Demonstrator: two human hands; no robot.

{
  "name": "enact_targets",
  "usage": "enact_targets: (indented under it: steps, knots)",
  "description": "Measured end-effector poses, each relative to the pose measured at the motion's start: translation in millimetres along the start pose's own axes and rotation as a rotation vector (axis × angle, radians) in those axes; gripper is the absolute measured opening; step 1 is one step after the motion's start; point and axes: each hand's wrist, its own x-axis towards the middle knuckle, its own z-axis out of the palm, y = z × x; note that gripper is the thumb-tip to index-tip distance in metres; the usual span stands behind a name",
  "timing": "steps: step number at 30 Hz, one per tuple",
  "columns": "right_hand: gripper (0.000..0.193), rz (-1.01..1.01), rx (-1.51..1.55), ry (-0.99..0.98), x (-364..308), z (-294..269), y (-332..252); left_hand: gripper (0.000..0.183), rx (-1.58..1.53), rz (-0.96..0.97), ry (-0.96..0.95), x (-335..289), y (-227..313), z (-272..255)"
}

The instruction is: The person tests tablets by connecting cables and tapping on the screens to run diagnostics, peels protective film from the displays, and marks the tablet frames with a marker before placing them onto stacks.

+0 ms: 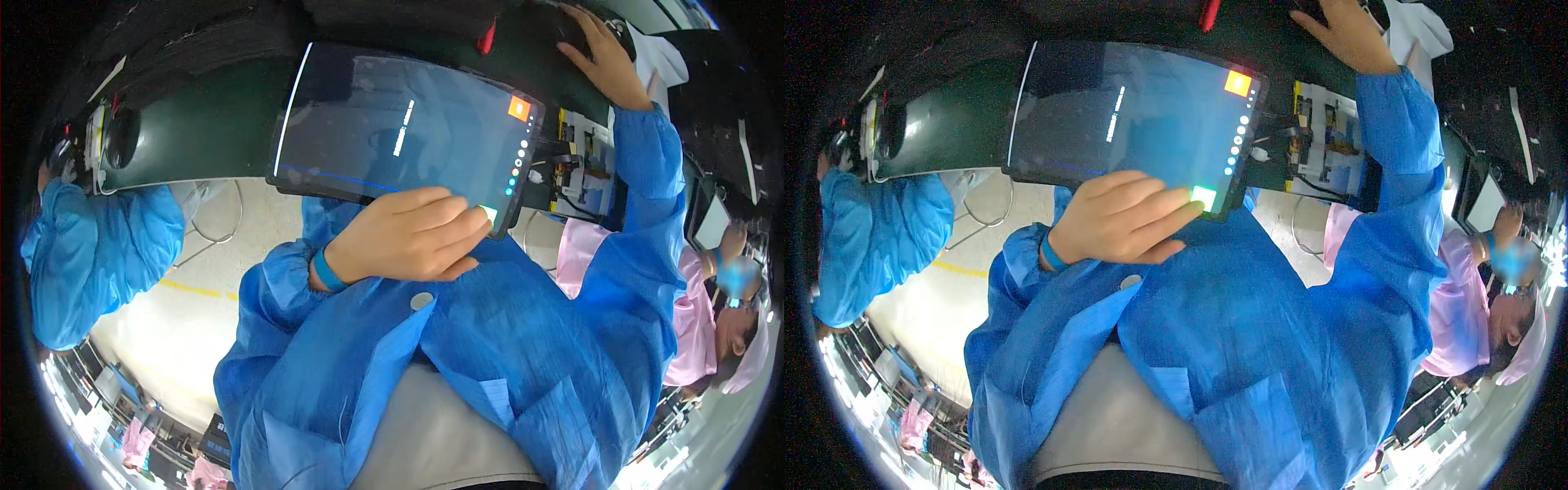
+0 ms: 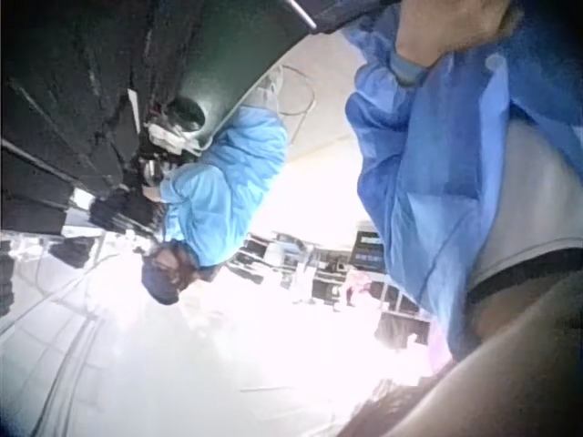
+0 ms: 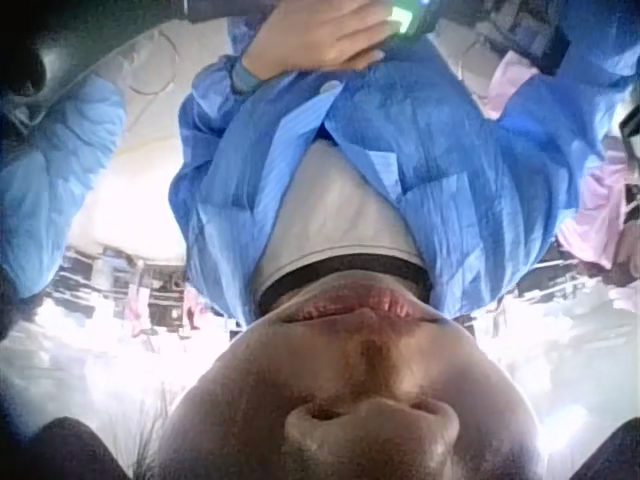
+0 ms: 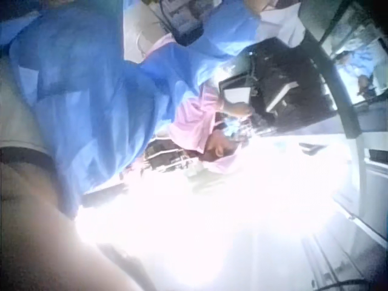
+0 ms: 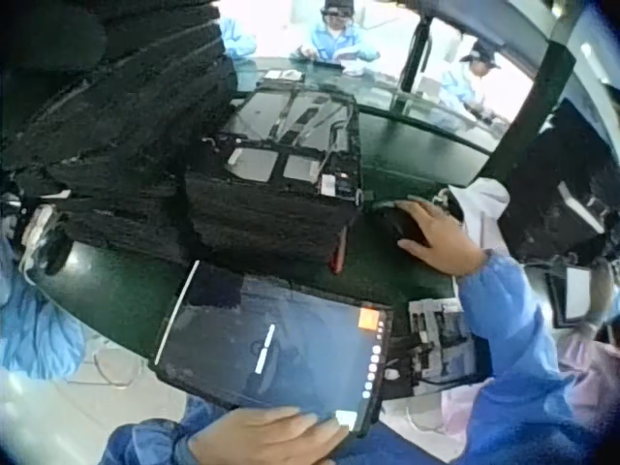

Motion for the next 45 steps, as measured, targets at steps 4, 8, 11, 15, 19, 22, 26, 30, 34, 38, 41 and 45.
enact_targets:
  steps: [4, 8, 11, 15, 19, 22, 26, 30, 34, 38, 41, 45]
  knots:
    - [0.059, -0.008, 0.12, -0.005, -0.1, 6.6, 12.3, 0.03, 0.034, -0.071, 0.142, -18.4, -4.5, -23.1]
    - [0.059, -0.056, 0.11, 0.074, 0.7, 8.9, 4.6, 0.028, 0.1, -0.182, 0.255, -50.6, -10.8, -43.6]
    - [0.059, -0.103, 0.163, 0.015, 3.3, 10.4, 19.6, 0.025, 0.194, -0.4, 0.402, -65.2, -9.4, -51.7]
    - [0.057, 0.023, 0.248, -0.05, 4.6, 15.6, 26.3, 0.023, 0.295, -0.573, 0.306, -71.6, -7.6, -51.7]
    - [0.059, 0.025, 0.187, 0.003, 3.5, 10.7, 15.3, 0.024, 0.275, -0.526, 0.244, -70.3, -5.2, -44.0]
    - [0.06, 0.012, 0.143, 0.001, -2.6, 10.9, 14.1, 0.025, 0.265, -0.459, 0.191, -63.5, -4.2, -37.4]
    - [0.036, 0.007, 0.069, 0.214, -31.2, 9.1, 28.6, 0.028, 0.234, -0.425, 0.127, -56.0, -6.4, -34.1]
    - [0.022, 0.015, 0.027, 0.371, -101.0, -44.0, -39.1, 0.03, 0.163, -0.563, 0.313, -42.1, -7.9, -51.3]
    - [0.029, -0.262, -0.002, 0.213, -158.2, -22.3, -73.6, 0.038, 0.058, -0.482, 0.256, 7.5, -38.3, -61.4]
    - [0.032, -0.088, 0.111, 0.203, -158.1, 22.5, -91.4, 0.05, -0.016, -0.471, 0.091, 52.1, -33.6, -27.1]
    - [0.028, -0.069, 0.123, 0.227, -152.8, 24.2, -94.1, 0.061, 0.006, -0.465, -0.015, 74.5, -21.3, -0.9]
    - [0.017, -0.109, 0.097, 0.065, -138.9, 27.1, -87.0, 0.077, 0.063, -0.438, -0.175, 95.1, -28.5, 30.5]
